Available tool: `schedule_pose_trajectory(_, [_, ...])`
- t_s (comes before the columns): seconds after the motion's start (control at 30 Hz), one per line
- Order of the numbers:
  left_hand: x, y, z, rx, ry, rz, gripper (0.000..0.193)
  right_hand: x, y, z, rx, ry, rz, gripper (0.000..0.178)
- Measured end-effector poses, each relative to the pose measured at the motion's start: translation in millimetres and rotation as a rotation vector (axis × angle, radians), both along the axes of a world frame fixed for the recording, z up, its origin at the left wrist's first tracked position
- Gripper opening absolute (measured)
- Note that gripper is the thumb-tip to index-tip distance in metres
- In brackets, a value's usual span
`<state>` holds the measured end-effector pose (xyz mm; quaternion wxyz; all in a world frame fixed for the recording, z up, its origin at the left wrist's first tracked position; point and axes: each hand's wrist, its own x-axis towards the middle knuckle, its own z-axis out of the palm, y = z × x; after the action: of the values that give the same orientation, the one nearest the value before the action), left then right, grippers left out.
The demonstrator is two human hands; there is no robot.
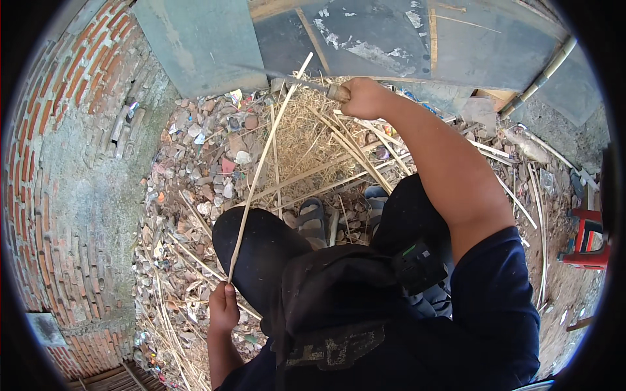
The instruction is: The person holds a bamboo strip in one hand and shaves it down repeatedly with a knife held in the other hand.
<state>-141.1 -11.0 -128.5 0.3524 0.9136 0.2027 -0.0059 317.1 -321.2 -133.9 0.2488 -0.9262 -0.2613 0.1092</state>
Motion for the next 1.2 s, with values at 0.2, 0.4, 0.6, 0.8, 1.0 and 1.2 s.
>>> schedule_pose_trajectory(0.2, [-3,-7,0,0.09,0.021,0.023,0.05,-47,21,32,-0.128,-0.115,0.344,0.012])
schedule_pose_trajectory(0.4, [0,-5,-10,0.155,-0.062,-0.006,0.041,-5,-14,17,0.066,-0.008,-0.007,0.022])
schedule_pose_trajectory(0.6, [-19,1,-4,0.074,-0.005,0.012,0.044,-31,2,33,-0.059,-0.101,0.219,0.017])
schedule_pose_trajectory(0.8, [-33,-13,0,0.053,0.018,0.032,0.045,-18,-7,30,-0.11,0.005,0.172,0.018])
schedule_pose_trajectory(1.0, [-32,-14,2,0.067,0.038,0.045,0.045,-27,-4,36,-0.07,-0.078,0.179,0.019])
schedule_pose_trajectory(1.2, [-37,-10,-11,-0.009,0.049,0.069,0.05,-40,19,23,-0.117,0.042,0.331,0.018])
